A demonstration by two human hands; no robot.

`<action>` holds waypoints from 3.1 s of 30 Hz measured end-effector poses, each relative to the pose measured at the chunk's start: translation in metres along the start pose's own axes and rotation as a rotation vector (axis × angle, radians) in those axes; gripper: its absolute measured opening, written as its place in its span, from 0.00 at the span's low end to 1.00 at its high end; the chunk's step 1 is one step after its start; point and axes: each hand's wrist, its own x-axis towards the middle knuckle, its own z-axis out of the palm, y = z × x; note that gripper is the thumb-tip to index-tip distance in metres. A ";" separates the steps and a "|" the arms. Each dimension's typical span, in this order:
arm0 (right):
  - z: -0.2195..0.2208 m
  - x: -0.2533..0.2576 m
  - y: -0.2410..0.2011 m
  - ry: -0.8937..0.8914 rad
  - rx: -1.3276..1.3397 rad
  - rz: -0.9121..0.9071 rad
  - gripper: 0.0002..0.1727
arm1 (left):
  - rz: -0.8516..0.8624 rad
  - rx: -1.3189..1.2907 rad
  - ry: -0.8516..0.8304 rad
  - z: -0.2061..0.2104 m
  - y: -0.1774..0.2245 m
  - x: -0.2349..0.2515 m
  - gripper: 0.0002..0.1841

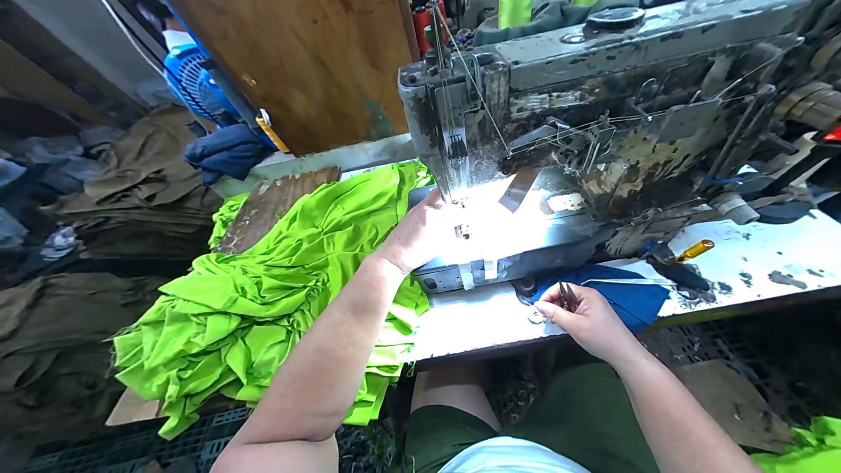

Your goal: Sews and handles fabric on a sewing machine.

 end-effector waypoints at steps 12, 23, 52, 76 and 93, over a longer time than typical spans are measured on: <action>-0.001 -0.001 0.000 -0.008 0.016 0.003 0.03 | -0.168 0.098 0.159 0.007 -0.014 -0.007 0.06; -0.002 -0.001 0.002 -0.011 0.034 -0.002 0.03 | -0.908 -1.121 0.507 -0.001 0.014 0.004 0.06; 0.002 0.000 -0.003 0.002 -0.056 0.026 0.03 | -0.274 -0.222 0.176 0.011 -0.018 -0.001 0.04; 0.000 0.003 -0.004 -0.031 0.004 0.066 0.02 | -0.020 -0.117 -0.088 -0.004 -0.020 0.007 0.06; -0.001 0.004 -0.004 -0.034 0.036 0.080 0.02 | -0.018 -0.090 -0.042 0.000 -0.014 0.004 0.06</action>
